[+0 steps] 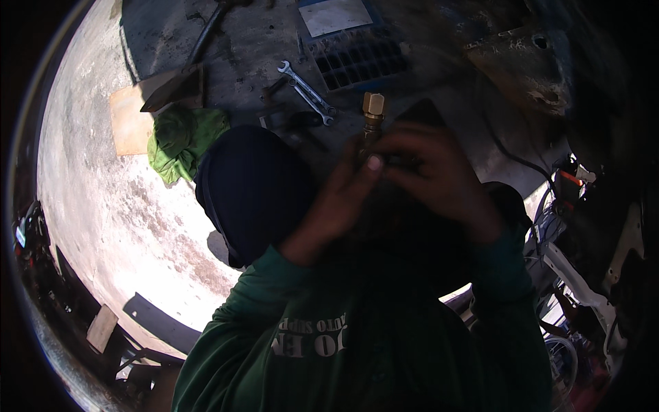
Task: The person assembles a brass valve by hand, inserting a small metal pin and tightening a nut. They then use a wrench to secure the nut on the valve.
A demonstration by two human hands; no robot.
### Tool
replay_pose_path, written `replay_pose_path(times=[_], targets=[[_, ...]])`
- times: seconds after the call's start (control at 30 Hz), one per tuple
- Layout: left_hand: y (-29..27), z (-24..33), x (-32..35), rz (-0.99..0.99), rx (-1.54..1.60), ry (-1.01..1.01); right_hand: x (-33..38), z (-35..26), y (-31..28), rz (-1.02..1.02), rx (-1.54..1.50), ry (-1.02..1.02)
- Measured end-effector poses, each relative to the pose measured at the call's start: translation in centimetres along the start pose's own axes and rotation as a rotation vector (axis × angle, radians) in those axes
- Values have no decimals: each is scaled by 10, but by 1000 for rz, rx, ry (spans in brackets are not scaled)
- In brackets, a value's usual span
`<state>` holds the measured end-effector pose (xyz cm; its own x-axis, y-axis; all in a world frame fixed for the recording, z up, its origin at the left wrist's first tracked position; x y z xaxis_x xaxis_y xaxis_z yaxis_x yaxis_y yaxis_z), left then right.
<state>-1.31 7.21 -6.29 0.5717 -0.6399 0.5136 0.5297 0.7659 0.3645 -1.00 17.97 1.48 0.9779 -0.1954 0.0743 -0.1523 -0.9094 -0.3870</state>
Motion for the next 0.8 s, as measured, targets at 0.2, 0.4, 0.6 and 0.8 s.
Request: replay_pose_path(times=[0.2,0.4,0.6,0.8], targets=[[-6,3,-2,20,-95,5,-2,4,4,-64,125,-13],[-10,-24,-13,-3,241,-72,-1,-4,11,-34,202,-87],[-25,-33,-16,135,256,-144,6,-9,15,60,435,-121],[-26,-24,-12,202,268,-107,16,-8,13,146,586,-149]])
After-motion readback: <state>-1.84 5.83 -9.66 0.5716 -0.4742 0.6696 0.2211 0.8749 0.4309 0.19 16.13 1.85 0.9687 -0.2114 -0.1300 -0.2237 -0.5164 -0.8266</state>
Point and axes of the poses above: each hand's wrist, its own x-axis away from the middle knuckle, its own y-axis out of the palm, z = x × y, the point moved 10 cm from there along -x, towards the middle knuckle, and after that the axes turned 9 degrees about z, right-handed, at the moved point
